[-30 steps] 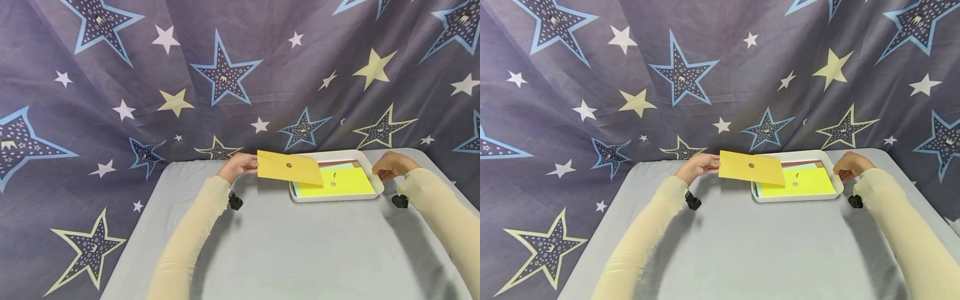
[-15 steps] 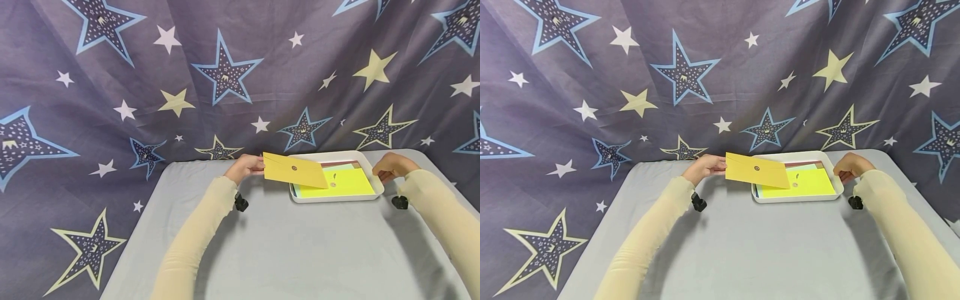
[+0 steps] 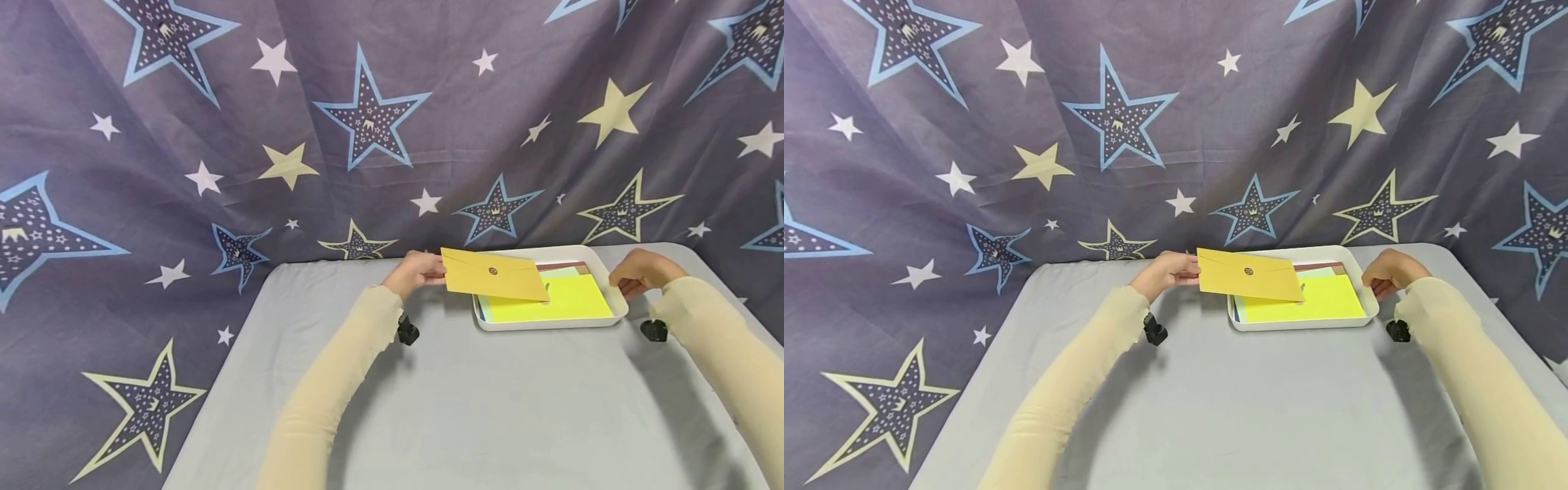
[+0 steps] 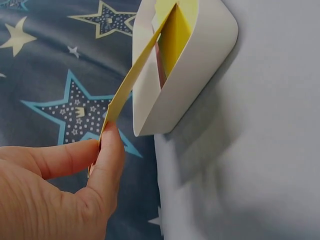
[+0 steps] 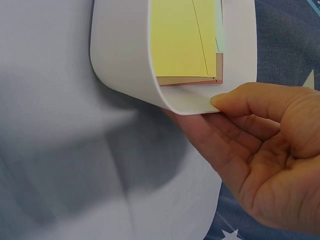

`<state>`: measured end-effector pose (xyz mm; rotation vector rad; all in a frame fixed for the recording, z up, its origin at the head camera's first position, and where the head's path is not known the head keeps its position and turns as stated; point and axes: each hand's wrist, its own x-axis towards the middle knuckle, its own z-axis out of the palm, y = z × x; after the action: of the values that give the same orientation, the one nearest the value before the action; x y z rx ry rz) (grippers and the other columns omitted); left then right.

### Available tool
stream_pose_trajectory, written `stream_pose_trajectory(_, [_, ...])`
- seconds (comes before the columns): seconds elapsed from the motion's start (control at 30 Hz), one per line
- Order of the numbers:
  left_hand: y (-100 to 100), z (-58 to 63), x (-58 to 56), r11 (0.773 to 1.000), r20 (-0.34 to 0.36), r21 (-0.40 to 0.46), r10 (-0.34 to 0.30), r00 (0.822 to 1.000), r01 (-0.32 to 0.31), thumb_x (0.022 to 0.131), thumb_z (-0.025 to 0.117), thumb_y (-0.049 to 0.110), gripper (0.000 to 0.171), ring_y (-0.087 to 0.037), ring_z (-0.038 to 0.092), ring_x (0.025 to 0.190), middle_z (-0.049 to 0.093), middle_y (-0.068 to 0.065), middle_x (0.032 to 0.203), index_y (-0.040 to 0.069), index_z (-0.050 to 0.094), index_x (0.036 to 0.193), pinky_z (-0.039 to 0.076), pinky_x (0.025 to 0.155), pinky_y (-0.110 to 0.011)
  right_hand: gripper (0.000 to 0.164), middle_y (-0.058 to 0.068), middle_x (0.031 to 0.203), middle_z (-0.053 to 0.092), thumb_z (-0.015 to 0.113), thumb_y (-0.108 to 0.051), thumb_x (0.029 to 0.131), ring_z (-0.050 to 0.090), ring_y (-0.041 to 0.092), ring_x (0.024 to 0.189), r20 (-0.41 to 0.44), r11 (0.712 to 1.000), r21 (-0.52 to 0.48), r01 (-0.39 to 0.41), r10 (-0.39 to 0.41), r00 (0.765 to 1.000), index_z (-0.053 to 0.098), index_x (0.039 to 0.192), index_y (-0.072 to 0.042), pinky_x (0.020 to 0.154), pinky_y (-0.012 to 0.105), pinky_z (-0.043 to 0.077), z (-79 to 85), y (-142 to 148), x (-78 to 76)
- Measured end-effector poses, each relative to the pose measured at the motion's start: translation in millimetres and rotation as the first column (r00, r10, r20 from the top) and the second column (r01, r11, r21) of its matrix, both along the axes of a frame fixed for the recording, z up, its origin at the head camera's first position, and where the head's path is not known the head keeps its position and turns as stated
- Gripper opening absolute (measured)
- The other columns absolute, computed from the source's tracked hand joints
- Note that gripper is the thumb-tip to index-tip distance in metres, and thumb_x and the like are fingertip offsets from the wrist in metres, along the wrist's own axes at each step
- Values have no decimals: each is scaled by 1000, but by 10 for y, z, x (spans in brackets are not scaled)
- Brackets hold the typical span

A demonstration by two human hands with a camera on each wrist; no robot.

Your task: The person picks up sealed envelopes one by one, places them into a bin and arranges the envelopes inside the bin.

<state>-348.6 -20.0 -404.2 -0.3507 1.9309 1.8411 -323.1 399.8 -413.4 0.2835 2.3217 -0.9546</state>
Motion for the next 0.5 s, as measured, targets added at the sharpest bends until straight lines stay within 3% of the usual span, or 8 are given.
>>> stream_pose_trajectory(0.27, [180,27,0,1000,7,-15,11,1000,-11,92,59,-17,45,-37,64,123,63,-28,133,-9,58,136,56,98,-41,36,15,87,64,62,-5,87,65,21,79,5,1000,11,11,-11,1000,56,111,21,80,35,61,1,-4,-27])
stream_pose_trajectory(0.5, [332,24,34,993,-47,-107,48,998,-52,85,60,-20,43,-38,71,110,69,-29,117,-16,50,127,61,86,-38,32,14,85,63,61,-5,88,65,20,77,6,1000,-8,-14,15,1000,55,108,19,78,34,61,14,14,-46])
